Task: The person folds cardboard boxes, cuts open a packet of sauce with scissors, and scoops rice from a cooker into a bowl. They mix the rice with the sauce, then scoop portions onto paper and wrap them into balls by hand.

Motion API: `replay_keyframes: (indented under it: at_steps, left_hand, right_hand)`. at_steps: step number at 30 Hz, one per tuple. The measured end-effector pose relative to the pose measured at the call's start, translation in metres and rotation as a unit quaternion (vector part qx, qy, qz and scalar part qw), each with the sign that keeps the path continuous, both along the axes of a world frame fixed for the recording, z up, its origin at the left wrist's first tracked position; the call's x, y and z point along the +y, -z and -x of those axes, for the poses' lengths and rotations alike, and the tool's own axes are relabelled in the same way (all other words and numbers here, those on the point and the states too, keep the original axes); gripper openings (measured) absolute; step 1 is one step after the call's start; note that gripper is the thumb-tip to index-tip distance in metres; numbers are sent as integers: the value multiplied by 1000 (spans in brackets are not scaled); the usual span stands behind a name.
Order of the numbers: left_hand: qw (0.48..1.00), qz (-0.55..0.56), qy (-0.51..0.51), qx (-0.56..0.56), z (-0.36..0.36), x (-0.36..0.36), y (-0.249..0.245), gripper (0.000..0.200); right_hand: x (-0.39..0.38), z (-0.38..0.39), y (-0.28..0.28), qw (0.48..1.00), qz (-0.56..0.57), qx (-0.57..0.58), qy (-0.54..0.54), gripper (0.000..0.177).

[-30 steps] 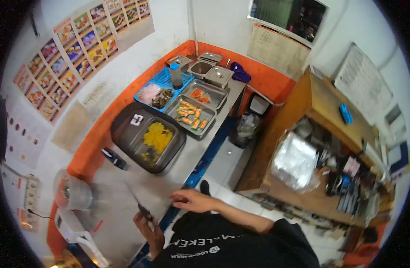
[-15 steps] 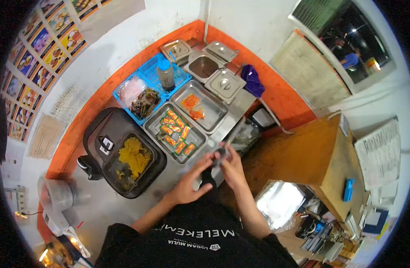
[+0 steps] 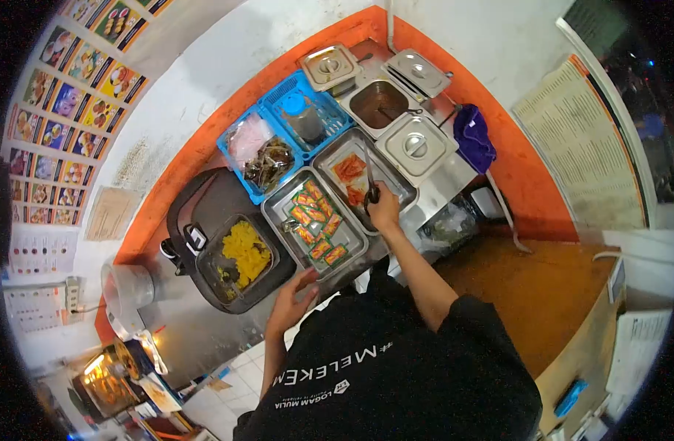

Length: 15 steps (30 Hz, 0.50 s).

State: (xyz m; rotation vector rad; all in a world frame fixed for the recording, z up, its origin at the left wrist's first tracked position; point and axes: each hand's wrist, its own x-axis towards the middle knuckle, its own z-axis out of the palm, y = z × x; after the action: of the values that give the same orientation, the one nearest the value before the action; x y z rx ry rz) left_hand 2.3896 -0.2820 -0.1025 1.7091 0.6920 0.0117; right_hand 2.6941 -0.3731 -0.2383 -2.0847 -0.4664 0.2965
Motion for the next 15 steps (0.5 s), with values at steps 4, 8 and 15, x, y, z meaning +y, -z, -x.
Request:
replay_keyframes:
  at_steps: [4, 8, 15]
  left_hand:
    - [994, 30, -96, -51, -57, 6, 57, 49]
    - [958, 205, -179, -91, -128, 3, 43, 45]
    - [869, 370, -259, -204, -183, -19, 19, 27]
  right_hand:
    - [-14, -16, -55, 963, -113, 210, -126, 45]
    - [-27, -32, -119, 930, -195, 267, -161, 48]
    - [-48, -31, -185, 945, -193, 196, -175, 45]
